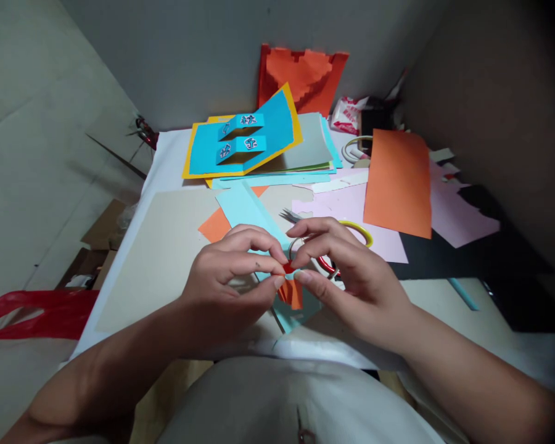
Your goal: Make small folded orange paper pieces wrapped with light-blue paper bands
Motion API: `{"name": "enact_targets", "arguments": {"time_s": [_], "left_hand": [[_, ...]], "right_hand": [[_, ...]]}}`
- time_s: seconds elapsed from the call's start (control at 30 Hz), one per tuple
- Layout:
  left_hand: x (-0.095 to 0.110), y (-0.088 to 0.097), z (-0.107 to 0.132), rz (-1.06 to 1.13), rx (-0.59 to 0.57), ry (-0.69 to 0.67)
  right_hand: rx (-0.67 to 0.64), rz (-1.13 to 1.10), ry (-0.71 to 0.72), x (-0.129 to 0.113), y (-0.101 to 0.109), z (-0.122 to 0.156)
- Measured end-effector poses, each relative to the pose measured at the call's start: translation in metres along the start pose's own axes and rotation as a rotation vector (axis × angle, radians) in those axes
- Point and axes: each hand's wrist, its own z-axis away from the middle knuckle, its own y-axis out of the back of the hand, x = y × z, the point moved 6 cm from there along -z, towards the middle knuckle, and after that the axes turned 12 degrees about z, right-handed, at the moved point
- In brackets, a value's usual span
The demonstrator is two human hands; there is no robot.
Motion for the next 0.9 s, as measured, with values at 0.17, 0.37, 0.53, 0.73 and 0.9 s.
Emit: {"name": "enact_targets", "arguments": {"time_s": [0.17, 0.37, 0.53, 0.73, 0.9], "left_hand": [[0.001, 0.001, -0.002, 0.027, -0.108, -0.023], [0.000, 0.004, -0.004, 0.048, -0.274, 0.012], [-0.005, 0.007, -0.005, 0.011, -0.229, 0.091], [-0.011, 0.009, -0.003, 0.004, -0.191, 0.165], [-0.022, 0.015, 0.000, -0.008, -0.127, 0.297]], "right_hand": [[-0.090, -0.072, 0.013, 0.000, -0.003, 0.001], [-0.176, -0.195, -0.043, 0.004, -0.009, 0.002], [-0.196, -0.196, -0.046, 0.005, -0.010, 0.002], [-0.177, -0.132, -0.019, 0.004, -0.009, 0.001], [-0.129, -0.144, -0.010, 0.003, -0.006, 0.001]]}}
